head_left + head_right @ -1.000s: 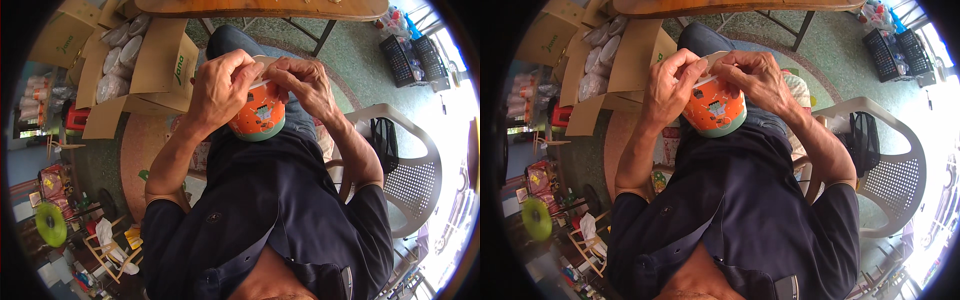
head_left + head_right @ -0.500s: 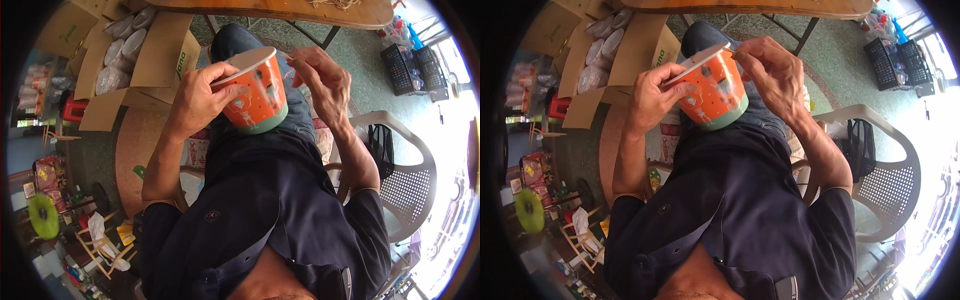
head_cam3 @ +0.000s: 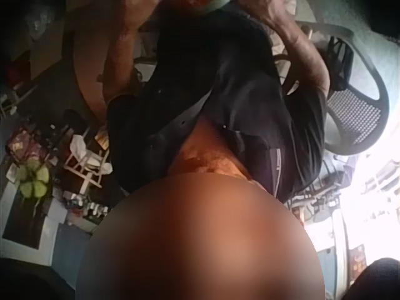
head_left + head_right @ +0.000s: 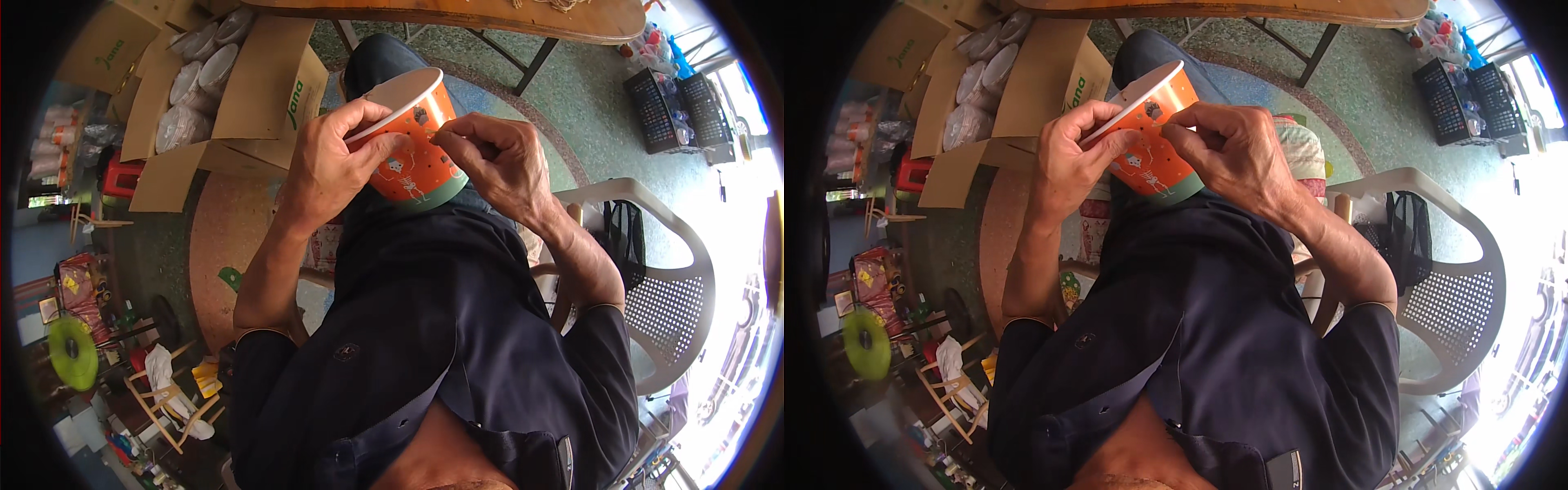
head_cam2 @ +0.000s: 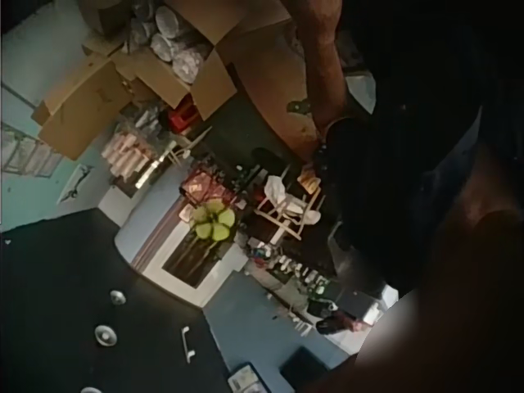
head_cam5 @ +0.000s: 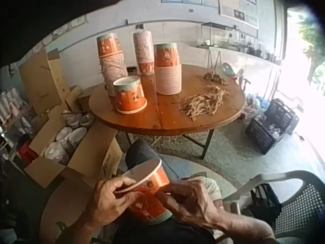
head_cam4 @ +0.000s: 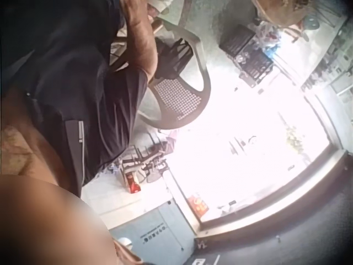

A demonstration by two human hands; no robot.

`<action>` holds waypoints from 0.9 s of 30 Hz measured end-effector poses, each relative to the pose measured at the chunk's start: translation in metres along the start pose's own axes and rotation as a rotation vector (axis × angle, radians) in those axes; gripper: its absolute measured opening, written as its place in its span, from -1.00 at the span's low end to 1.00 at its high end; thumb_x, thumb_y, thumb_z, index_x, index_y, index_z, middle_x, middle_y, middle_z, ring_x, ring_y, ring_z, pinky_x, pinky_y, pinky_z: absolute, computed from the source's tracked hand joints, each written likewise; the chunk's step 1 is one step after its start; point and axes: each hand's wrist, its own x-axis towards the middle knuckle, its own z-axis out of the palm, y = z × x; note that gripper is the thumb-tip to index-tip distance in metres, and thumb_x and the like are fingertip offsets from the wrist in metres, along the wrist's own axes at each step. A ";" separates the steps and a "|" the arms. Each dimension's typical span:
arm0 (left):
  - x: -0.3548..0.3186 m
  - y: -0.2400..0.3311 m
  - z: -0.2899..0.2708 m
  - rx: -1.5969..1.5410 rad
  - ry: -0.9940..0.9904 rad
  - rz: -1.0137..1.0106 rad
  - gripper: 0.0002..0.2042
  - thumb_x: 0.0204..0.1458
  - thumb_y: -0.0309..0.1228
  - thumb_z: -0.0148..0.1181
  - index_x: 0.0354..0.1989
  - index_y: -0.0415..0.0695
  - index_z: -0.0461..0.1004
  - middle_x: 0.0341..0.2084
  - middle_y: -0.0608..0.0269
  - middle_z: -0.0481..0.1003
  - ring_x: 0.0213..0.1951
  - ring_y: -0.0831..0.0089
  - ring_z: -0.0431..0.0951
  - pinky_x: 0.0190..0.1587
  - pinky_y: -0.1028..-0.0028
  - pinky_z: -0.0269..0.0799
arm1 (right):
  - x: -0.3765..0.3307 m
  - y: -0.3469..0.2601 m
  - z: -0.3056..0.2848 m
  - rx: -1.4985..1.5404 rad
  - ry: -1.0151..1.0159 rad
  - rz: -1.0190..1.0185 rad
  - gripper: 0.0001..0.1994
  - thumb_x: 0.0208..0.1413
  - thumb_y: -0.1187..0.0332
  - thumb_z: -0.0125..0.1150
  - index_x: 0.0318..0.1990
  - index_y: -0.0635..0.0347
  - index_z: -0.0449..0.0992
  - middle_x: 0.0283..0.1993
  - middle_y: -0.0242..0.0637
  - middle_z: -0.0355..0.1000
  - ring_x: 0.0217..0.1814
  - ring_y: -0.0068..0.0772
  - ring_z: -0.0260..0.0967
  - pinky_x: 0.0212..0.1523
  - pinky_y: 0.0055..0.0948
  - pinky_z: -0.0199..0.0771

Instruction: Attaching strings to paper Halloween-themed buckets for packaging.

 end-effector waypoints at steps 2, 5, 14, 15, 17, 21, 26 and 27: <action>-0.002 -0.001 0.005 0.021 0.058 0.058 -0.78 0.13 -0.51 0.40 -0.08 -0.28 0.59 -0.25 0.09 0.69 -0.19 0.43 0.70 -0.10 0.43 0.62 | -0.001 -0.002 -0.001 -0.074 -0.022 -0.005 -0.84 0.28 0.41 0.30 -0.16 0.36 0.68 -0.45 -0.38 0.58 -0.43 -0.74 0.38 -0.42 -0.60 0.39; -0.002 0.003 0.014 -0.074 0.101 0.154 -0.73 0.11 -0.55 0.39 -0.01 -0.23 0.59 -0.14 0.10 0.68 -0.12 0.31 0.71 -0.05 0.38 0.63 | -0.001 -0.001 -0.002 -0.053 -0.026 0.004 -0.85 0.27 0.41 0.31 -0.16 0.33 0.69 -0.47 -0.38 0.57 -0.46 -0.74 0.36 -0.45 -0.59 0.36; 0.005 -0.001 0.023 0.213 0.162 0.550 -0.66 -0.06 -0.63 0.46 -0.06 -0.09 0.69 -0.29 0.24 0.57 -0.22 0.31 0.65 -0.16 0.37 0.65 | -0.001 -0.009 -0.002 -0.016 -0.038 -0.010 -0.85 0.23 0.40 0.32 -0.18 0.32 0.69 -0.61 -0.39 0.44 -0.58 -0.76 0.22 -0.56 -0.52 0.21; 0.006 -0.003 0.023 0.213 0.161 0.550 -0.66 -0.06 -0.63 0.46 -0.06 -0.09 0.69 -0.29 0.24 0.57 -0.22 0.31 0.65 -0.16 0.37 0.65 | -0.001 -0.008 -0.002 -0.016 -0.038 -0.009 -0.85 0.23 0.40 0.32 -0.18 0.32 0.69 -0.61 -0.39 0.44 -0.58 -0.76 0.22 -0.56 -0.52 0.21; 0.007 -0.006 0.022 0.263 0.169 0.593 -0.67 -0.09 -0.63 0.47 -0.10 -0.10 0.70 -0.29 0.23 0.57 -0.24 0.30 0.66 -0.20 0.36 0.64 | -0.001 -0.007 -0.003 -0.021 -0.075 -0.027 -0.85 0.24 0.41 0.32 -0.18 0.32 0.69 -0.61 -0.39 0.44 -0.58 -0.76 0.22 -0.56 -0.52 0.21; 0.007 -0.007 0.022 0.282 0.160 0.575 -0.69 -0.09 -0.64 0.46 -0.13 -0.11 0.71 -0.30 0.22 0.57 -0.26 0.28 0.65 -0.22 0.36 0.64 | -0.001 -0.004 -0.003 -0.032 -0.076 -0.062 -0.86 0.24 0.41 0.32 -0.18 0.31 0.69 -0.63 -0.40 0.42 -0.58 -0.76 0.21 -0.56 -0.52 0.20; 0.006 -0.013 0.021 0.287 0.150 0.574 -0.81 -0.02 -0.60 0.43 -0.21 -0.15 0.67 -0.31 0.19 0.54 -0.28 0.22 0.64 -0.25 0.34 0.62 | 0.000 -0.007 -0.002 -0.012 -0.090 -0.032 -0.86 0.24 0.40 0.31 -0.21 0.31 0.68 -0.64 -0.41 0.39 -0.59 -0.74 0.21 -0.56 -0.51 0.20; 0.006 -0.012 0.021 0.286 0.149 0.574 -0.81 -0.02 -0.60 0.43 -0.21 -0.15 0.67 -0.31 0.19 0.54 -0.28 0.22 0.64 -0.25 0.34 0.62 | 0.000 -0.006 -0.002 -0.012 -0.089 -0.031 -0.86 0.24 0.40 0.31 -0.21 0.31 0.68 -0.64 -0.41 0.39 -0.59 -0.74 0.21 -0.56 -0.51 0.20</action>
